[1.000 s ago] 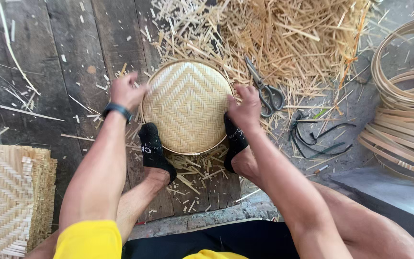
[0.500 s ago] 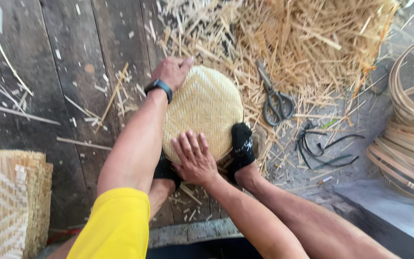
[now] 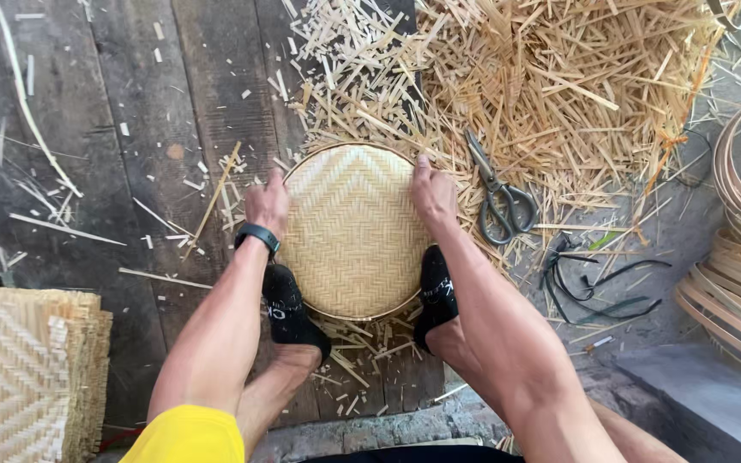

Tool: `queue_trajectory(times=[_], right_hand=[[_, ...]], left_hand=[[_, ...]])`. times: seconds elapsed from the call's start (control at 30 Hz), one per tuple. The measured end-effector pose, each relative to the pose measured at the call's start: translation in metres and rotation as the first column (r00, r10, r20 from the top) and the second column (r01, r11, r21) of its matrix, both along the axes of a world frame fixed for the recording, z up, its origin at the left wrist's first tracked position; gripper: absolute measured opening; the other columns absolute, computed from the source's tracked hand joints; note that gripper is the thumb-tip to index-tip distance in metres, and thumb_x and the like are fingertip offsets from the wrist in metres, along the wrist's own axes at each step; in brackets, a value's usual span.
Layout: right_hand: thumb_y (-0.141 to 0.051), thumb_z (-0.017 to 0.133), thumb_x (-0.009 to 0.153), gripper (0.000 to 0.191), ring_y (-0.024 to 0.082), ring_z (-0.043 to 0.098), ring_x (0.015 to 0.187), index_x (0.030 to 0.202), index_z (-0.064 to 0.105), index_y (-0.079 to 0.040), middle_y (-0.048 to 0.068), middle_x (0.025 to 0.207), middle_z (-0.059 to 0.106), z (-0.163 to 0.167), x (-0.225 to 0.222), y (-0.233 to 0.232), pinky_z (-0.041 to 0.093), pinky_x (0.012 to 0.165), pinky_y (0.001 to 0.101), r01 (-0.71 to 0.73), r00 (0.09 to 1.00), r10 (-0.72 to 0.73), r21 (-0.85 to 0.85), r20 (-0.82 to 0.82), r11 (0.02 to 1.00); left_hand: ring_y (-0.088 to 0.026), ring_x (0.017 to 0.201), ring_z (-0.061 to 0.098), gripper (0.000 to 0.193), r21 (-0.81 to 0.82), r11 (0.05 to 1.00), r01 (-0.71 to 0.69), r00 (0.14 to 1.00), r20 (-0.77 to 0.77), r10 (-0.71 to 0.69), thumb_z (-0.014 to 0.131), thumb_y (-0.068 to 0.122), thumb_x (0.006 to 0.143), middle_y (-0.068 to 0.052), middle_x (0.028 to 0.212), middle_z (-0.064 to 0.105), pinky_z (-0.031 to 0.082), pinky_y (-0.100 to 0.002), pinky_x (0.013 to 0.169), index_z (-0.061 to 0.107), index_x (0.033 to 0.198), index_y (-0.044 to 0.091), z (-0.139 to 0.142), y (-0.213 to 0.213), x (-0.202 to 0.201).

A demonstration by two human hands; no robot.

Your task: The person assembles round bamboo trays by placing a circular frame over a square woven mat, pressing it into a wooden mold, and trimming the excess mat with shears. The finished trays are stacked on the floor.

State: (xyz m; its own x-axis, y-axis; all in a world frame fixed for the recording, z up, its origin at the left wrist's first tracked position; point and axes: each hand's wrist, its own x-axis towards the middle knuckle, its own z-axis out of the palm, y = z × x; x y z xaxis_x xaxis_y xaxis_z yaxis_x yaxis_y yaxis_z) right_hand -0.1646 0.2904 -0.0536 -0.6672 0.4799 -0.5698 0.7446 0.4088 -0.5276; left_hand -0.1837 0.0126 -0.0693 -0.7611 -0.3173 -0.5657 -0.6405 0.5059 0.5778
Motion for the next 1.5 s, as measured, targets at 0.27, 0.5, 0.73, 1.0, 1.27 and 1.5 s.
queue_trajectory(times=[0.27,0.5,0.73,1.0,1.27,1.5], right_hand=[[-0.059,0.024,0.117,0.078,0.021,0.043,0.054,0.063,0.049,-0.008,0.009,0.061,0.045,0.071,0.022,0.023,0.042,0.068,0.0395,-0.024,0.497,-0.389,-0.461,-0.776,0.887],[-0.058,0.035,0.116,0.067,0.023,0.063,0.087,0.103,0.062,0.002,0.013,0.099,0.065,0.164,0.044,0.03,0.054,0.08,0.0364,-0.015,0.408,-0.867,-0.951,-0.287,0.308],[-0.022,0.069,0.095,0.016,0.01,0.062,0.071,0.105,0.075,-0.011,0.0,0.084,0.07,0.064,0.038,0.031,0.055,0.066,0.0277,0.18,0.914,-0.34,-0.53,-0.222,0.829],[-0.016,0.073,0.098,0.023,0.031,0.062,0.098,0.117,0.08,-0.005,0.018,0.104,0.062,-0.006,0.066,0.006,0.049,0.087,0.0467,0.05,0.876,0.04,0.174,-0.48,0.983],[-0.022,0.071,0.092,0.02,0.024,0.069,0.081,0.102,0.082,-0.01,0.008,0.092,0.071,0.017,0.074,0.007,0.058,0.077,0.0422,-0.039,0.889,0.206,0.382,-0.408,0.923],[-0.03,0.069,0.101,0.024,0.005,0.057,0.055,0.1,0.078,-0.008,-0.004,0.067,0.067,0.028,0.065,0.028,0.045,0.045,0.0228,-0.011,0.762,-0.088,-0.148,-0.641,0.989]], left_hand=[[-0.014,0.054,0.055,0.068,0.656,0.748,0.1,0.614,-0.632,0.473,0.042,0.063,0.102,0.0,0.059,0.058,0.043,-0.027,0.054,0.073,0.078,0.007,0.085,0.001,0.015],[-0.026,0.09,0.066,0.041,0.972,0.215,-0.1,0.841,-0.033,0.539,0.052,0.026,0.102,-0.017,0.103,0.068,0.057,-0.036,0.081,0.062,0.12,-0.009,0.116,-0.007,0.017],[-0.024,0.111,0.068,0.058,0.946,0.29,-0.145,0.927,0.027,0.375,0.055,0.001,0.084,-0.013,0.127,0.067,0.06,-0.036,0.097,0.051,0.142,0.01,0.064,-0.014,0.045],[-0.025,0.104,0.064,0.035,0.192,0.978,-0.087,0.952,-0.275,0.138,0.069,0.031,0.099,-0.011,0.109,0.063,0.05,-0.036,0.093,0.071,0.131,0.019,0.018,-0.009,0.046],[-0.032,0.087,0.061,0.015,-0.478,0.878,-0.011,0.808,-0.522,-0.274,0.076,0.022,0.09,-0.013,0.092,0.065,0.051,-0.046,0.078,0.081,0.101,0.012,0.018,0.004,0.055],[-0.013,0.056,0.054,0.038,0.638,0.719,-0.275,0.916,-0.054,0.398,0.066,0.043,0.094,-0.006,0.081,0.071,0.042,-0.029,0.048,0.076,0.109,0.009,0.079,-0.02,0.038]])
